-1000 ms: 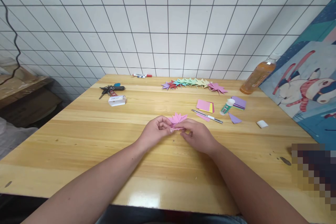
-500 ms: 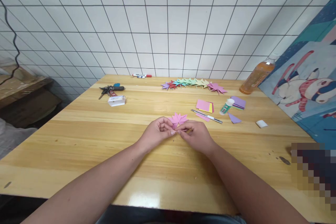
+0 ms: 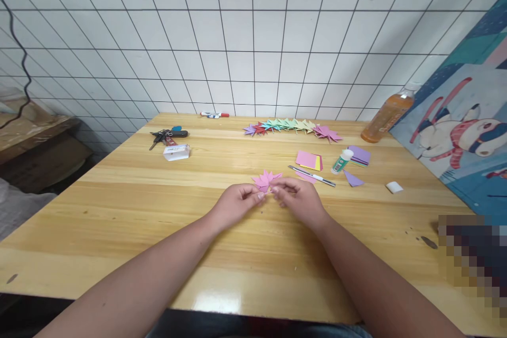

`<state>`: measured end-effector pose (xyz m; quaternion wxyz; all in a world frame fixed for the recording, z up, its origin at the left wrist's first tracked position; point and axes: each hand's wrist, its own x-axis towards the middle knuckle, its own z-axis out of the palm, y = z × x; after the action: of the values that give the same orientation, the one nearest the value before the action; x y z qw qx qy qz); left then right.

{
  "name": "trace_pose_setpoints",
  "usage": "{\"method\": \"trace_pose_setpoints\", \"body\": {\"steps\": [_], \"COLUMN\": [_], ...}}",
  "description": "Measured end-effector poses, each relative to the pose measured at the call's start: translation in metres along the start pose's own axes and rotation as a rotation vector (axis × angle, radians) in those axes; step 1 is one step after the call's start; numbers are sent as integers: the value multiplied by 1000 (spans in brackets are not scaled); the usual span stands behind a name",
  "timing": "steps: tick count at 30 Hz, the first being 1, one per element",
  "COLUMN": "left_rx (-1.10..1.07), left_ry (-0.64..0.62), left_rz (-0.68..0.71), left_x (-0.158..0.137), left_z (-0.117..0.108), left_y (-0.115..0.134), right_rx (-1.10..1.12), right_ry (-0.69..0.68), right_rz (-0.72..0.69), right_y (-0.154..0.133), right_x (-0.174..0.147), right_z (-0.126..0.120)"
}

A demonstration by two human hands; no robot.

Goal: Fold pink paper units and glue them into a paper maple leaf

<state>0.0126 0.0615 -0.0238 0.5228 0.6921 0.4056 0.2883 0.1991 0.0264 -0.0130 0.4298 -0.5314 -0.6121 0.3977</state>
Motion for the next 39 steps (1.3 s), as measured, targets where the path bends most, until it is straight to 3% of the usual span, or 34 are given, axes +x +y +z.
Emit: {"method": "trace_pose_setpoints", "body": {"steps": [3,10,16,25,28,32,35,39], "left_rx": [-165,-547,-551,-416,-226,342,689,908], "left_ry": [20,-47,-77,-90,-63,107,77,-64], "left_rz": [-52,-185,-154,-98,-23,256,473,491], "left_x": [1,0,0,-2,-3,1,6,6], "left_z": [-2,3,6,8,6,-7,-16,-16], "left_y": [1,-2,-2,-3,1,1,-6,-13], "right_rx": [263,324,382,489,523,539,260,-269], "right_ry": [1,-82,-16,-21,26,167,230,198], "right_rz": [144,219,249,214,180,126,110,111], "right_y": [2,6,7,7,4,1,5,16], "right_x": [2,3,1,1,2,6,9,10], "right_z": [-4,8,23,22,14,-16,-42,-55]}}
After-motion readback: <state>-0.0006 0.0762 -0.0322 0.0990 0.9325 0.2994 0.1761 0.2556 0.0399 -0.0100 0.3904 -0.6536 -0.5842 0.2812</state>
